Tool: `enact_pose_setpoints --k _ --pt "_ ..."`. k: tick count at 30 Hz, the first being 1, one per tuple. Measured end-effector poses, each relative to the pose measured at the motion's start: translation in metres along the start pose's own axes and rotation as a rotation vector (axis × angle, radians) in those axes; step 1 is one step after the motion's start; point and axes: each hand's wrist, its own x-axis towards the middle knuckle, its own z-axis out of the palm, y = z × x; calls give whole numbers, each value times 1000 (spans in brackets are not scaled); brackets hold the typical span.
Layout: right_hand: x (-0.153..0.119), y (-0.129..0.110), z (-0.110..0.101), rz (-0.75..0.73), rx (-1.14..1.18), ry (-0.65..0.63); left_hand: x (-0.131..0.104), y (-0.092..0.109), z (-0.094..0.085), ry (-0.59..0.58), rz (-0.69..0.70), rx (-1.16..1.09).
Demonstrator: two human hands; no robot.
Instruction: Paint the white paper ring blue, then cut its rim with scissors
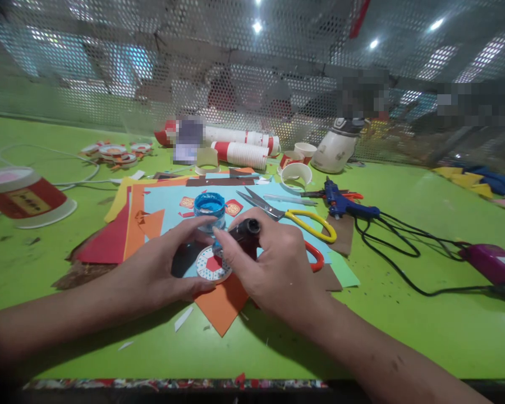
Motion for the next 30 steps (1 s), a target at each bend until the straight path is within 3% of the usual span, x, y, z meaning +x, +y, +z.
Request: enact_pose_setpoints --k 6,14,30 --pt "-2 -2 0 -34 -23 -12 -1 2 0 -17 -8 -8" --pt "-1 0 -9 5 -50 125 0 1 0 -5 14 3" --pt "2 0 1 66 110 65 0 1 -1 -6 -13 -41"
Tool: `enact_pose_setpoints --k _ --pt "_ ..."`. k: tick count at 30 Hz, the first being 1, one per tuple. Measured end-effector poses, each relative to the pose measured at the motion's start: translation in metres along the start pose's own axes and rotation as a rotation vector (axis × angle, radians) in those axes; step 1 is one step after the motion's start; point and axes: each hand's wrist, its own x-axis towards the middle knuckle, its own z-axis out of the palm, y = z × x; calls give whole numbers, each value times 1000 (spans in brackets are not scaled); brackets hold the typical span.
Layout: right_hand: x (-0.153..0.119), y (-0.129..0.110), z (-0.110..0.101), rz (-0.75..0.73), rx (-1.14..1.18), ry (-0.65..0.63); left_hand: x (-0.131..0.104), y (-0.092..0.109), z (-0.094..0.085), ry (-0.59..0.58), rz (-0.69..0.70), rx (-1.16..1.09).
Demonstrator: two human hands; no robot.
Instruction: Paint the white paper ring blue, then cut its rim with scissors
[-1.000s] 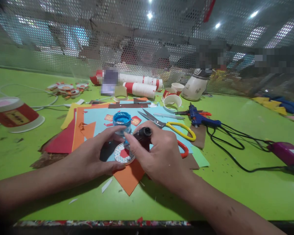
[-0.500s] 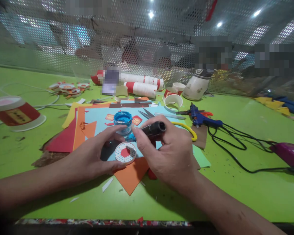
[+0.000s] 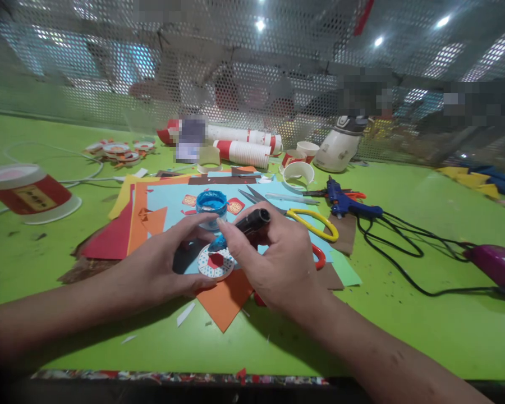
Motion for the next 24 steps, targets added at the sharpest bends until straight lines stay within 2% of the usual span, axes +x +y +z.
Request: enact_pose_setpoints --k 5,24 --pt "-1 4 3 47 58 -53 0 1 1 6 6 11" --pt "-2 4 3 52 38 -87 0 0 1 1 18 47"
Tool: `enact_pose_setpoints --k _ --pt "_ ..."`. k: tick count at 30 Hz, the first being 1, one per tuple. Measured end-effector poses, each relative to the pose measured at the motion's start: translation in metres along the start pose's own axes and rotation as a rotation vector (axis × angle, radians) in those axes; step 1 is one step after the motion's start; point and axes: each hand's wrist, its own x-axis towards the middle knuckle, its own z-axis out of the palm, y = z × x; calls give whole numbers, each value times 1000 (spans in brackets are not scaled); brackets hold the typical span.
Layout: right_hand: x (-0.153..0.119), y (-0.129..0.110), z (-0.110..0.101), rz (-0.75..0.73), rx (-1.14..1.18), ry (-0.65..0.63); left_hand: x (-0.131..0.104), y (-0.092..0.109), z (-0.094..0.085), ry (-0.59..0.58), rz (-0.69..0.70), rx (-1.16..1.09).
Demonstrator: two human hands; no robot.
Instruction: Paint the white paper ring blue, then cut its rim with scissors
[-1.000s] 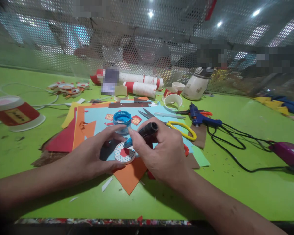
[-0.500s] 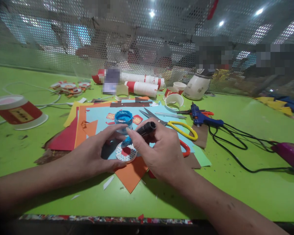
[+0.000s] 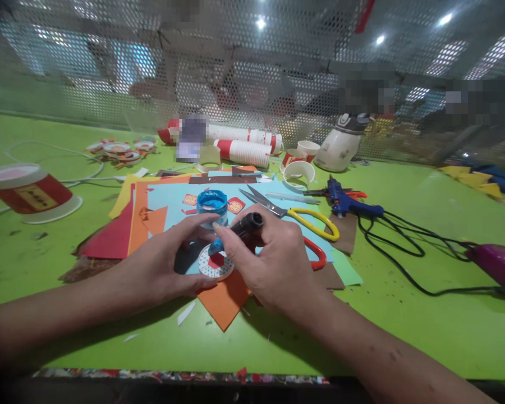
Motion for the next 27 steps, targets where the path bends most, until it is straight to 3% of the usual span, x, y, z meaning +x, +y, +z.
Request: enact_pose_setpoints --k 12,27 --pt "2 -5 -5 20 -40 108 -1 -1 -1 5 4 9" --pt "-1 -1 -2 66 -58 53 0 1 0 9 9 13"
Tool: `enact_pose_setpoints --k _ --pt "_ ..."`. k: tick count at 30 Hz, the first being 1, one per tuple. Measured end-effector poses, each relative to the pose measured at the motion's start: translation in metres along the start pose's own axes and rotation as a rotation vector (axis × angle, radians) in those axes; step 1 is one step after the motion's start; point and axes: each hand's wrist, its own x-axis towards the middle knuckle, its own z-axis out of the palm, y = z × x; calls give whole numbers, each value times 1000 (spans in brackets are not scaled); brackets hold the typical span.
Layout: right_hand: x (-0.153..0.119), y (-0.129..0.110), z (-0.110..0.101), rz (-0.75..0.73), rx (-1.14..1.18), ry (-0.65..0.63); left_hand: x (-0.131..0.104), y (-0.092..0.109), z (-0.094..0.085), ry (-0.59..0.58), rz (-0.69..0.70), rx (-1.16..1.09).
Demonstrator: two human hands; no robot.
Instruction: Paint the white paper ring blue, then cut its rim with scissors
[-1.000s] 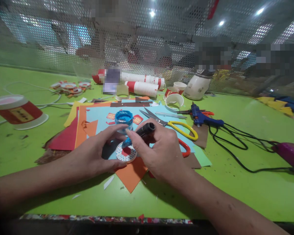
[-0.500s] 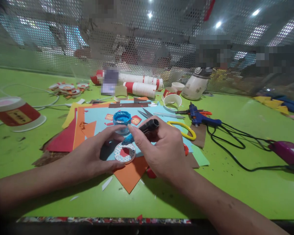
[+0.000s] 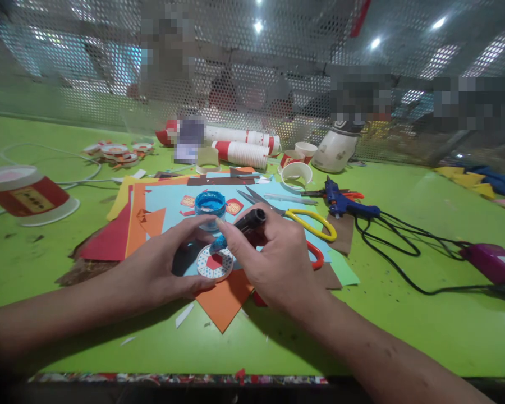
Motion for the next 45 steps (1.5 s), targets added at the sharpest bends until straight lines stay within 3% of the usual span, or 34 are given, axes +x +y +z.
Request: enact_pose_setpoints --k 7,15,21,45 --pt "2 1 0 -19 17 -47 -1 -1 0 -4 5 21" --pt "0 -1 2 -57 -24 -17 0 -1 0 -10 9 19" --pt "2 -2 -4 -48 -12 97 -1 -2 -1 -8 12 21" --pt "1 1 -1 -38 -9 1 0 -2 0 -10 8 20"
